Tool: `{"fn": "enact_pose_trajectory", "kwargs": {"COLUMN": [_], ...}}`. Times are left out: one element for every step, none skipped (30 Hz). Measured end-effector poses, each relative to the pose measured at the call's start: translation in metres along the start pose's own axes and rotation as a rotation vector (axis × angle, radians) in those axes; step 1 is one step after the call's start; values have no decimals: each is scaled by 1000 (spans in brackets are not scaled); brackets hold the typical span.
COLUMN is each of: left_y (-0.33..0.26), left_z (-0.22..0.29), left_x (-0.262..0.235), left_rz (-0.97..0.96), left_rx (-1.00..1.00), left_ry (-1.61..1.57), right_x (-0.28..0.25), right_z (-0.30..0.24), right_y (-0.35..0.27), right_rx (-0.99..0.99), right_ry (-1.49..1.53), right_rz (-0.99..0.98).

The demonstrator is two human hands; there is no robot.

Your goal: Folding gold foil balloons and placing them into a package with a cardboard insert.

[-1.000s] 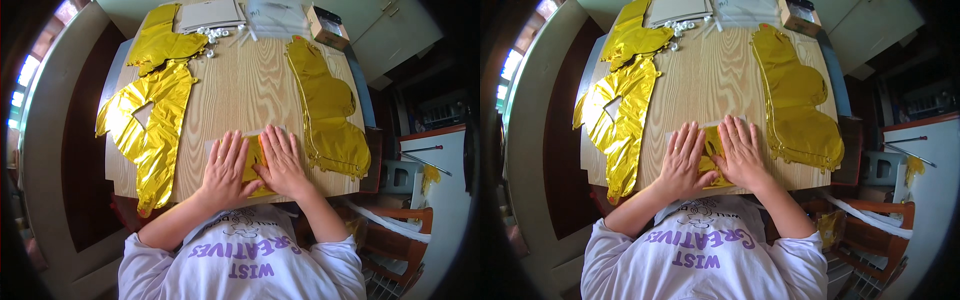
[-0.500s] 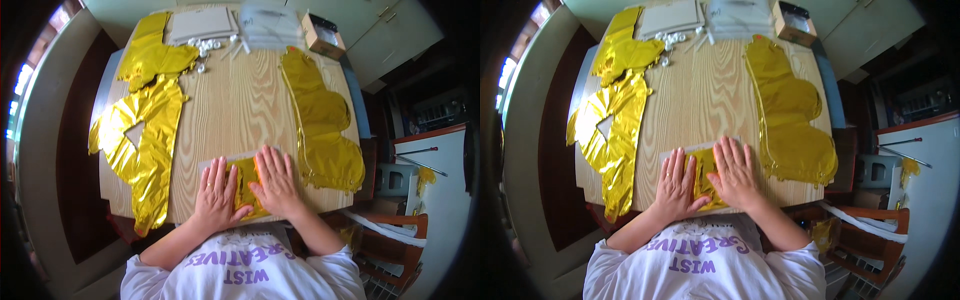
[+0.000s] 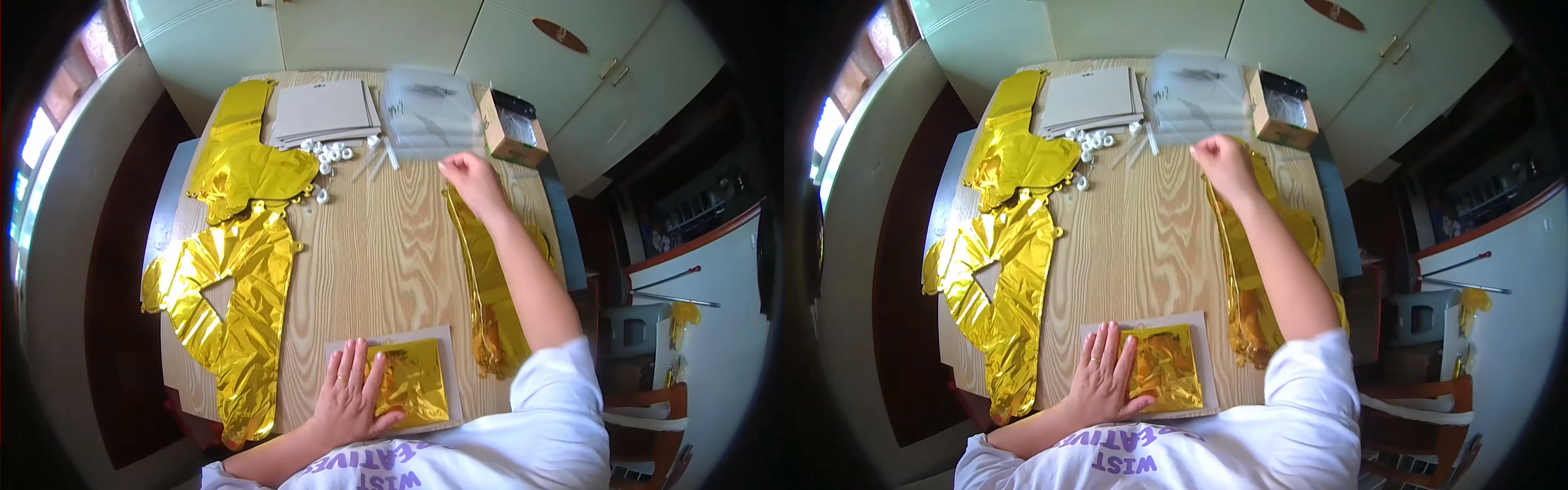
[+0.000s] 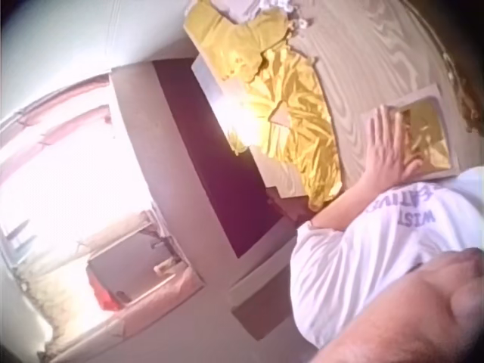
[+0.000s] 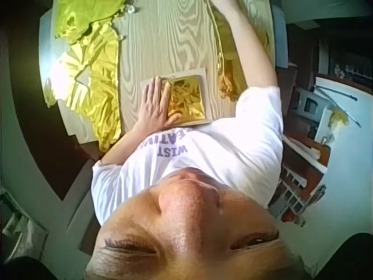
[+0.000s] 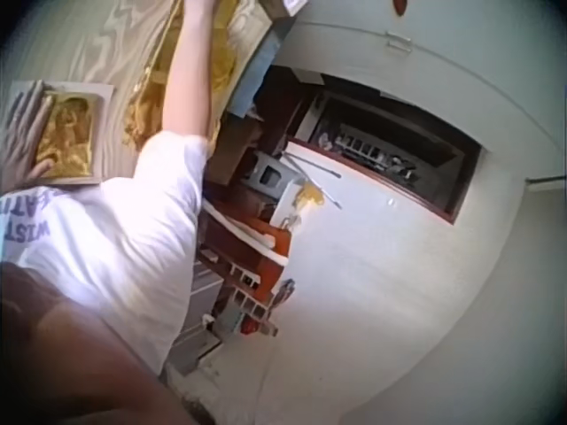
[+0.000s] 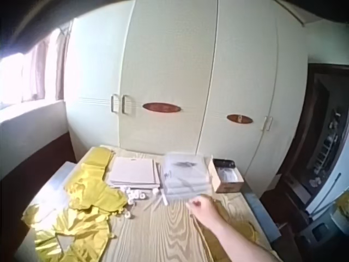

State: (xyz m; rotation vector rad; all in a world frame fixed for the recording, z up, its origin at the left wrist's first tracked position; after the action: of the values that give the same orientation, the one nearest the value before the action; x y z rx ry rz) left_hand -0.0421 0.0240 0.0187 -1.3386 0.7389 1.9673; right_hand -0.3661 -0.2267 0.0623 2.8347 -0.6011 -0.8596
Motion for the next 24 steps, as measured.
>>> {"fn": "enact_pose_trajectory", "kwargs": {"left_y": [3,1,0,-1,-3,-3,-2,-2,-2,-1,-1,-1,-1,-2,-3,-4,-3,-3,-3,-3,-4,-5,-3,-5], "left_z": [0,-2,-3,-2,-2,-3,-4,-4,-4,-4,-4,-4,-3,-3,-4,-4,-4,-4,-3,-4,-5,-6,-5,-7], "left_x": [1,1,0,-1,-2,0,0,1,0,0,1,1,2,1,-1,-2,-3,-4,-5,-6,-8,-11,-12,-13], "left_rz": [-2,-5,4,0,-11,-21,11,5,-2,-8,-17,-25,-34,-27,-20,-13,4,21,37,60,81,101,103,101], "left_rx": [16,6,-7,-11,-22,-30,-36,-36,-35,-34,-27,-21,-15,-22,-28,-35,-30,-24,-16,-13,-16,-15,-4,-12], "left_ry": [-13,-20,-38,-31,-25,-19,-50,-43,-37,-31,-23,-16,-9,-16,-23,-30,-58,-87,-117,-159,-200,-242,-273,-299], "right_x": [1,15,29,35,49,62,73,79,86,91,90,88,85,87,87,88,77,68,56,40,24,6,-18,-20], "right_z": [27,29,21,14,19,26,32,34,35,36,37,38,40,37,33,30,28,25,23,8,-12,-30,-42,-58], "right_y": [41,58,71,81,90,97,102,101,99,97,98,98,97,96,95,93,97,99,101,102,98,94,90,80], "right_rx": [-22,-39,-54,-65,-64,-62,-59,-102,-144,-187,-214,-242,-269,-263,-258,-252,-244,-236,-228,-235,-240,-243,-254,-267], "right_ry": [-200,-401,-601,-801,-820,-839,-857,-880,-903,-927,-903,-880,-857,-833,-809,-785,-769,-753,-738,-616,-487,-356,-196,-23], "right_rz": [91,167,254,347,200,53,-93,-121,-148,-175,-148,-122,-95,-132,-169,-207,-147,-86,-25,123,263,403,498,388]}}
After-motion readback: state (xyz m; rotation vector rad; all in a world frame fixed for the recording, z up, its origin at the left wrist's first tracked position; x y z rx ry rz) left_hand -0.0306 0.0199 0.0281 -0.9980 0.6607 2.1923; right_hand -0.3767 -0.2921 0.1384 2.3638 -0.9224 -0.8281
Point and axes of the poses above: each hand's wrist, its own y-axis towards the middle knuckle, its own x-axis out of the palm, z = x × y, the point moved 7 cm from there along y, towards the middle knuckle, and after that the axes turned 5 degrees about z, right-handed, at the moved point
